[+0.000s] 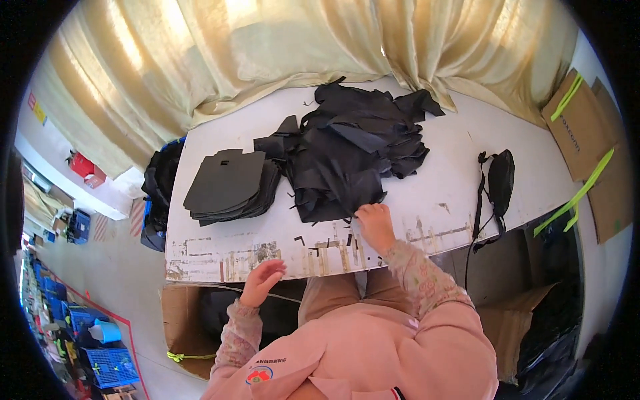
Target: The worker is sorting and stacking precut black fabric components on a manufacturing workbench.
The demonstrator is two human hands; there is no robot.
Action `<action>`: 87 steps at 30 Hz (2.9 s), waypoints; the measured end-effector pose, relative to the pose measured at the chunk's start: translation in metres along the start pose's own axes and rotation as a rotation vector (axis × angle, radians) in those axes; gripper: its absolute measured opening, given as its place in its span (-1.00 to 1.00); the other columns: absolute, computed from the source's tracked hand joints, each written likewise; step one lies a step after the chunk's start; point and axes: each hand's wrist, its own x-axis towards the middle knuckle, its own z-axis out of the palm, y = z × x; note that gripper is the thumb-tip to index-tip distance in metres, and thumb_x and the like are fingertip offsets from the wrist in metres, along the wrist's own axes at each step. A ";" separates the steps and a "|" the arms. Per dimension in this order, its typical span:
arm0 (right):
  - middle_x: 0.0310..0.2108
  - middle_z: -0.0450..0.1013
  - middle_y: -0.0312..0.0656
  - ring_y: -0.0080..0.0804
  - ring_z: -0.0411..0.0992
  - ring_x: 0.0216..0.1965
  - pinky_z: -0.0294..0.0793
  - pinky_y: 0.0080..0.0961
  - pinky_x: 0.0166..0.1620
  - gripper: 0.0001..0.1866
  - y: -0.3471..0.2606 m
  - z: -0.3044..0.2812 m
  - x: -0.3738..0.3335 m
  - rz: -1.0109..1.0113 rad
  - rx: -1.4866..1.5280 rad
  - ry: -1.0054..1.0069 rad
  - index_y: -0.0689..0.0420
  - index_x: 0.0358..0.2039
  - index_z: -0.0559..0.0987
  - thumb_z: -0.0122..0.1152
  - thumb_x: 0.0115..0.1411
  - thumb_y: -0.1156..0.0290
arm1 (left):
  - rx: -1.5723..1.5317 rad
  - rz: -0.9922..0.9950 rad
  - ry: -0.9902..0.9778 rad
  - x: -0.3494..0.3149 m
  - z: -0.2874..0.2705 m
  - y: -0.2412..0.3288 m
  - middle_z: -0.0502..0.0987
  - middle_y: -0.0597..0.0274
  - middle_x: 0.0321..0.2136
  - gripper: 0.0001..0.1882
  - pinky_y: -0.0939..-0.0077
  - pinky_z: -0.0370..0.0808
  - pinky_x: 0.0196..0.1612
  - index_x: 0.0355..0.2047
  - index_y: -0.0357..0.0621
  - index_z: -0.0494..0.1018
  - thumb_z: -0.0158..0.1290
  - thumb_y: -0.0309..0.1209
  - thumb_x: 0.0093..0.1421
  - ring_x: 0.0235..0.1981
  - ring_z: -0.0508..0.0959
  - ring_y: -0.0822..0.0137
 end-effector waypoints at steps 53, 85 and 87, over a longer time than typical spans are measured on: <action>-0.08 0.40 -0.04 -0.04 0.38 -0.04 0.35 -0.20 0.02 -0.65 0.066 -0.106 -0.077 -0.142 0.045 -0.245 0.15 -0.14 0.53 0.27 0.00 0.47 | 0.964 0.417 0.282 0.049 0.094 0.061 0.40 -0.04 0.02 -0.63 0.25 0.34 0.10 -0.09 -0.15 0.45 0.21 -0.42 0.06 0.04 0.40 -0.02; -0.50 0.43 -0.01 -0.04 0.43 -0.46 0.41 -0.27 -0.30 -0.59 0.110 -0.106 -0.085 0.171 0.467 -0.385 0.08 -0.02 0.36 -0.06 0.08 0.63 | 1.177 -0.076 -0.081 0.112 0.007 0.019 0.56 0.03 -0.45 -0.75 0.24 0.48 -0.23 -0.40 -0.21 0.45 0.27 -0.43 -0.07 -0.32 0.56 0.01; -0.49 0.45 0.03 0.03 0.44 -0.45 0.42 -0.17 -0.28 -0.60 0.118 -0.093 -0.085 0.106 0.303 -0.307 0.08 -0.03 0.38 -0.04 0.08 0.63 | 1.209 -0.124 -0.122 0.106 -0.017 0.023 0.57 0.01 -0.43 -0.72 0.22 0.48 -0.22 -0.39 -0.20 0.47 0.29 -0.39 -0.08 -0.30 0.56 -0.01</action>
